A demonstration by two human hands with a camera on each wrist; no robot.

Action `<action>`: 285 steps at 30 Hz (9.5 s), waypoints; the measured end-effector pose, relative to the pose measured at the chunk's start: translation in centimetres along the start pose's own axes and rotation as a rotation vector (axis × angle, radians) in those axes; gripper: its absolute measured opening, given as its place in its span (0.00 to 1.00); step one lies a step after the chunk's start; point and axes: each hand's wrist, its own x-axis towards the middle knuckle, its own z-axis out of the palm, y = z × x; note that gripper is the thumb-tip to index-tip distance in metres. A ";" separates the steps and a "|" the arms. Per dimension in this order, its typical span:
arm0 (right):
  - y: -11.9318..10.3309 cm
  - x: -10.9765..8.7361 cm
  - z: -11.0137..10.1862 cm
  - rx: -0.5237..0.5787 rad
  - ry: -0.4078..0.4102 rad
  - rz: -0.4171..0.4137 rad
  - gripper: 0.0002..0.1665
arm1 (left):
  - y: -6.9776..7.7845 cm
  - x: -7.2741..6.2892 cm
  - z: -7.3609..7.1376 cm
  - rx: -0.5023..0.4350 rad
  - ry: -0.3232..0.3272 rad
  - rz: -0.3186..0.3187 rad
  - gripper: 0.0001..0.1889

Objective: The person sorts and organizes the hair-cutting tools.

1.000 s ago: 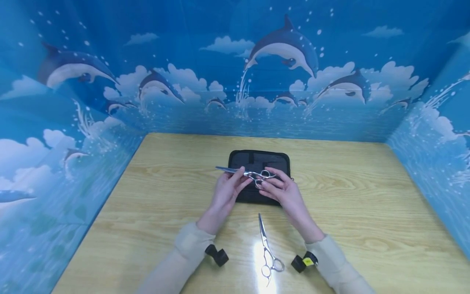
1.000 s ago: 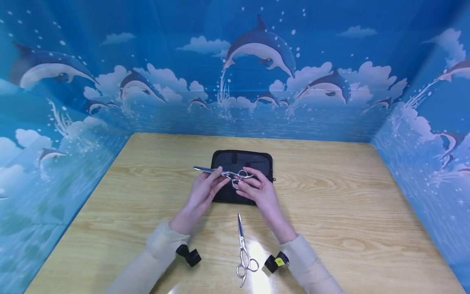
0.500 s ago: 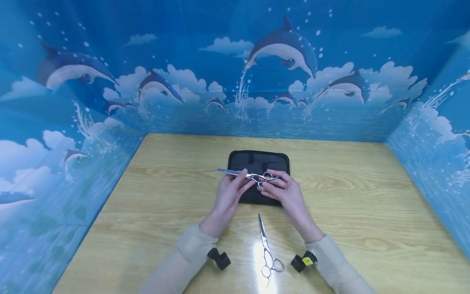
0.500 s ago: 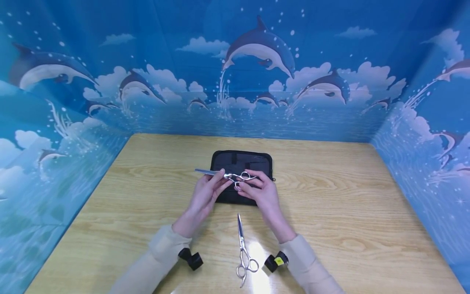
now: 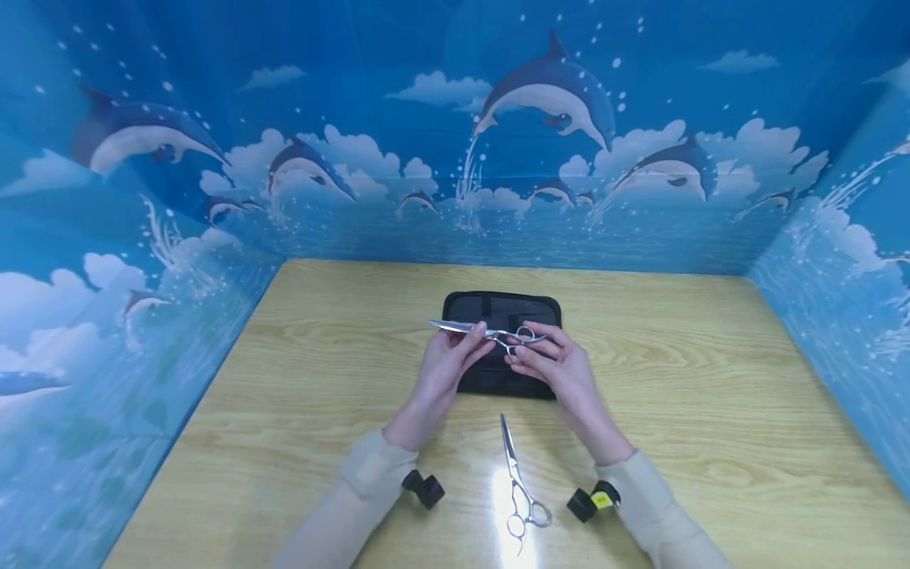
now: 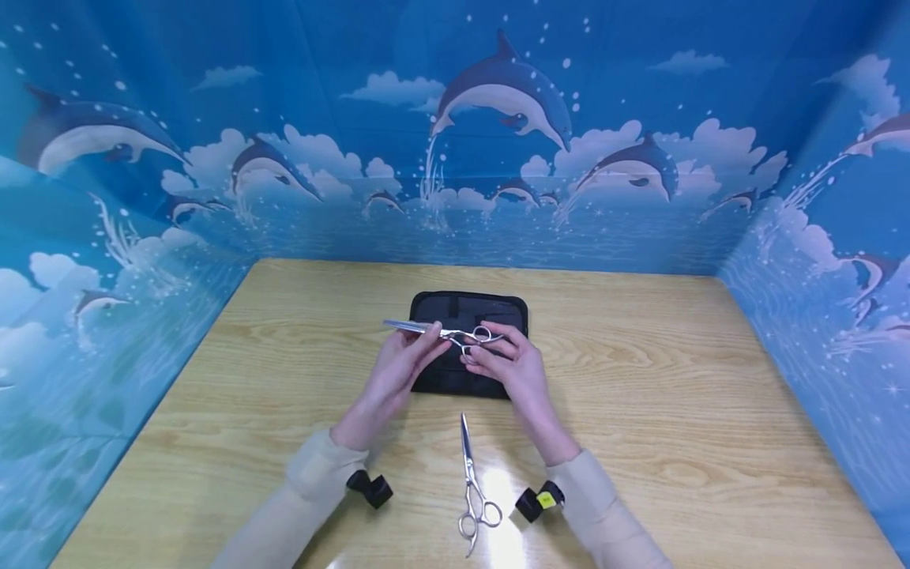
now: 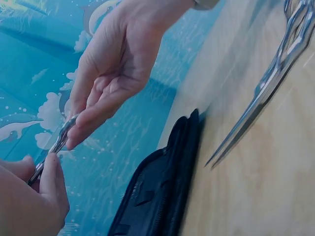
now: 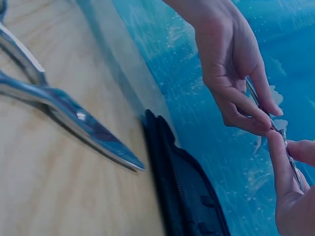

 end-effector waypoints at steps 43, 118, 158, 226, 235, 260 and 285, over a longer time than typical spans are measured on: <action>-2.3 5.1 -12.5 -0.052 0.059 0.098 0.36 | 2.0 5.3 -5.1 1.569 -0.093 -0.120 0.36; 0.3 7.8 -10.1 -0.419 0.104 0.173 0.37 | 1.9 5.9 -5.8 1.518 -0.061 -0.118 0.35; 0.9 8.5 -7.3 -0.577 0.163 0.131 0.33 | 1.6 6.2 -5.6 1.542 -0.029 -0.140 0.35; 1.1 9.6 -6.0 -1.152 0.001 0.021 0.25 | 1.4 6.2 -5.6 1.532 -0.014 -0.150 0.34; 1.1 9.4 -6.3 -1.123 -0.051 0.001 0.26 | 1.5 6.1 -5.9 1.455 -0.031 -0.152 0.34; 0.9 9.0 -6.5 -1.088 -0.111 0.051 0.28 | 1.9 6.1 -6.5 1.438 -0.082 -0.119 0.34; 0.4 7.9 -7.1 -1.070 -0.093 0.078 0.36 | 0.5 -3.5 1.5 1.603 -1.048 0.669 0.08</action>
